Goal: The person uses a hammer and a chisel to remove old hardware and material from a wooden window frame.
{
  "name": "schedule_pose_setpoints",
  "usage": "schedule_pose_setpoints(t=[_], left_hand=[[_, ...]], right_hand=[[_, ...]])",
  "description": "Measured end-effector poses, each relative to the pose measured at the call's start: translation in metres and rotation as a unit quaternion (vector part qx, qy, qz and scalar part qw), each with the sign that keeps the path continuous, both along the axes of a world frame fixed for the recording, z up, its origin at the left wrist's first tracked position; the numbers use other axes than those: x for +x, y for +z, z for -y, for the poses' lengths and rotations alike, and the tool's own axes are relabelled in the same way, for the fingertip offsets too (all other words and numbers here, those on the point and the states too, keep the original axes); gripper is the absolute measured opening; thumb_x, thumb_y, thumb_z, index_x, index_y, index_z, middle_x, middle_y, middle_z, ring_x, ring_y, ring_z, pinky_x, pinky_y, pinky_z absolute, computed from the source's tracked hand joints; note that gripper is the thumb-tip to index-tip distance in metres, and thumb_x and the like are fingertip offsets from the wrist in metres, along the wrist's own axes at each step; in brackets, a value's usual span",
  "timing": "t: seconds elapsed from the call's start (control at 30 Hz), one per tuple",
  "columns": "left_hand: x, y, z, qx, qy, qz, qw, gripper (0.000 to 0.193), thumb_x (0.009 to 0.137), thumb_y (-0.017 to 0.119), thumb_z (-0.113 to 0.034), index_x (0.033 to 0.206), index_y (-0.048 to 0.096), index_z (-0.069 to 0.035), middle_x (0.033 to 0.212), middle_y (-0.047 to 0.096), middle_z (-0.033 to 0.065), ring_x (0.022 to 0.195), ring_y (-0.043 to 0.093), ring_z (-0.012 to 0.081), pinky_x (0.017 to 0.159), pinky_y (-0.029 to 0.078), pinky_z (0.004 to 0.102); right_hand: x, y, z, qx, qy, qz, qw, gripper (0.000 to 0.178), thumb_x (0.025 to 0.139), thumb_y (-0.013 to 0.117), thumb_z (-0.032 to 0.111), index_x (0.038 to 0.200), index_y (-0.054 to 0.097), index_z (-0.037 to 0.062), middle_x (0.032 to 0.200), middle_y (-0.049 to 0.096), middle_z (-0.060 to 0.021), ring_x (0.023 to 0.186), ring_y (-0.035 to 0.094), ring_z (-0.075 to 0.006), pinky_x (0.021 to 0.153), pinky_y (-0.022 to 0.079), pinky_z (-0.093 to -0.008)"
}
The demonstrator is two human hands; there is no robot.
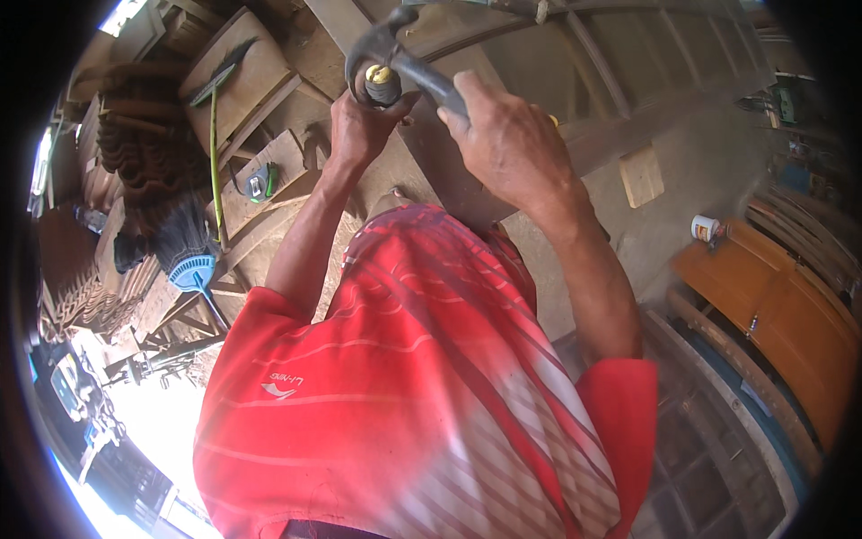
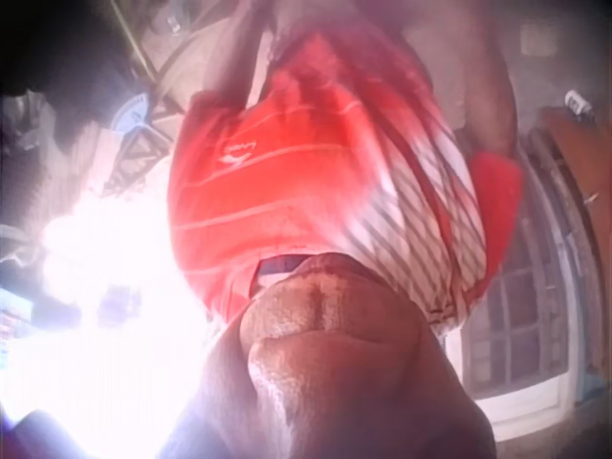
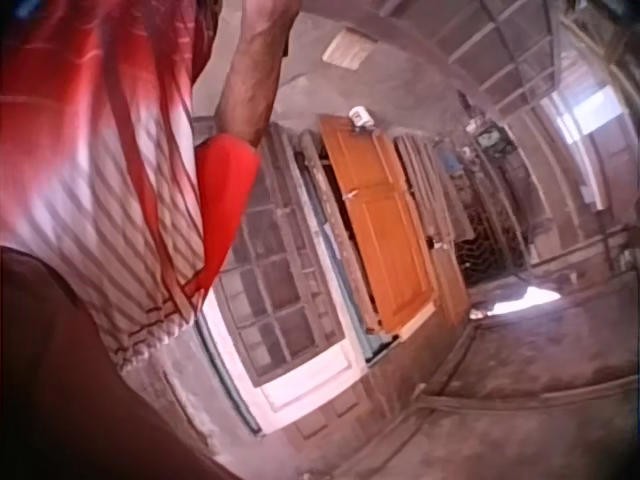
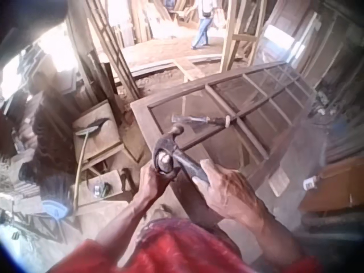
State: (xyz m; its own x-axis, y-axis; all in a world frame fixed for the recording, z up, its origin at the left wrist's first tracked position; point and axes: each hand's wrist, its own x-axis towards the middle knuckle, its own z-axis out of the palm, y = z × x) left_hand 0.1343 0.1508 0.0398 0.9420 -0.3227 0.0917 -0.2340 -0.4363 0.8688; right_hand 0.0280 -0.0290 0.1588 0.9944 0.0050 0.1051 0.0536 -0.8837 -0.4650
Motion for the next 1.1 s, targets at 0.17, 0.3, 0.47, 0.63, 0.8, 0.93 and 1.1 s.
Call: schedule_pose_setpoints(t=[0.17,0.3,0.47,0.63,0.8,0.93,1.1], left_hand=[[0.006,-0.001,0.005,-0.010,-0.009,-0.017,1.000,0.043,0.083,0.088,-0.030,0.111,0.068,-0.003,0.089,0.077,0.0150,0.080,0.078,0.0300,0.074,0.059,0.0403],[0.003,-0.015,0.004,-0.052,-0.070,0.086,0.993,0.053,0.081,0.084,-0.014,0.130,0.067,-0.005,0.106,0.076,0.0168,0.097,0.074,0.0362,0.085,0.058,0.0424],[0.006,-0.013,-0.007,-0.064,-0.010,-0.050,0.997,0.037,0.081,0.085,-0.013,0.111,0.067,-0.003,0.089,0.074,0.0148,0.087,0.076,0.0317,0.079,0.058,0.0408],[-0.006,-0.024,-0.008,-0.090,0.043,-0.071,0.992,0.030,0.087,0.085,-0.017,0.103,0.065,-0.002,0.083,0.074,0.0108,0.080,0.073,0.0177,0.074,0.057,0.0339],[-0.017,-0.037,-0.023,-0.099,0.078,-0.096,0.987,0.033,0.088,0.088,-0.022,0.096,0.063,-0.002,0.085,0.074,0.0069,0.078,0.070,0.0150,0.072,0.057,0.0325],[-0.021,-0.083,-0.042,-0.292,0.080,-0.195,0.933,0.032,0.093,0.084,-0.015,0.108,0.060,-0.002,0.094,0.074,0.0103,0.085,0.072,0.0172,0.075,0.059,0.0313],[-0.032,-0.041,-0.037,-0.135,0.078,-0.094,0.983,0.037,0.087,0.090,-0.028,0.096,0.066,-0.002,0.087,0.073,0.0073,0.078,0.066,0.0163,0.073,0.055,0.0360]], right_hand=[[0.005,0.013,-0.007,0.073,-0.073,0.012,0.995,0.026,0.104,0.064,0.024,0.106,0.050,0.0025,0.079,0.068,-0.0244,0.077,0.069,-0.0474,0.065,0.054,-0.0559],[-0.010,-0.035,0.011,0.034,0.012,-0.066,0.997,0.028,0.101,0.065,0.024,0.107,0.052,0.0006,0.077,0.067,-0.0268,0.077,0.069,-0.0486,0.065,0.054,-0.0566],[-0.005,-0.032,0.002,0.079,-0.006,-0.077,0.994,0.031,0.102,0.067,0.029,0.108,0.054,0.0017,0.088,0.067,-0.0283,0.086,0.067,-0.0509,0.071,0.052,-0.0585],[-0.026,-0.038,0.018,0.108,-0.067,-0.097,0.987,0.032,0.103,0.065,0.031,0.109,0.054,0.0017,0.087,0.070,-0.0277,0.084,0.069,-0.0510,0.073,0.053,-0.0592],[-0.050,-0.061,0.024,0.106,-0.151,-0.133,0.974,0.035,0.101,0.066,0.036,0.110,0.057,0.0037,0.090,0.071,-0.0278,0.090,0.069,-0.0510,0.077,0.052,-0.0596],[-0.061,-0.078,0.033,0.099,-0.189,-0.112,0.971,0.034,0.099,0.069,0.035,0.109,0.059,0.0041,0.093,0.071,-0.0264,0.093,0.069,-0.0494,0.078,0.053,-0.0576],[-0.062,-0.134,0.084,0.003,-0.184,-0.013,0.983,0.035,0.097,0.072,0.031,0.116,0.063,0.0023,0.096,0.071,-0.0272,0.094,0.069,-0.0492,0.078,0.054,-0.0557]])
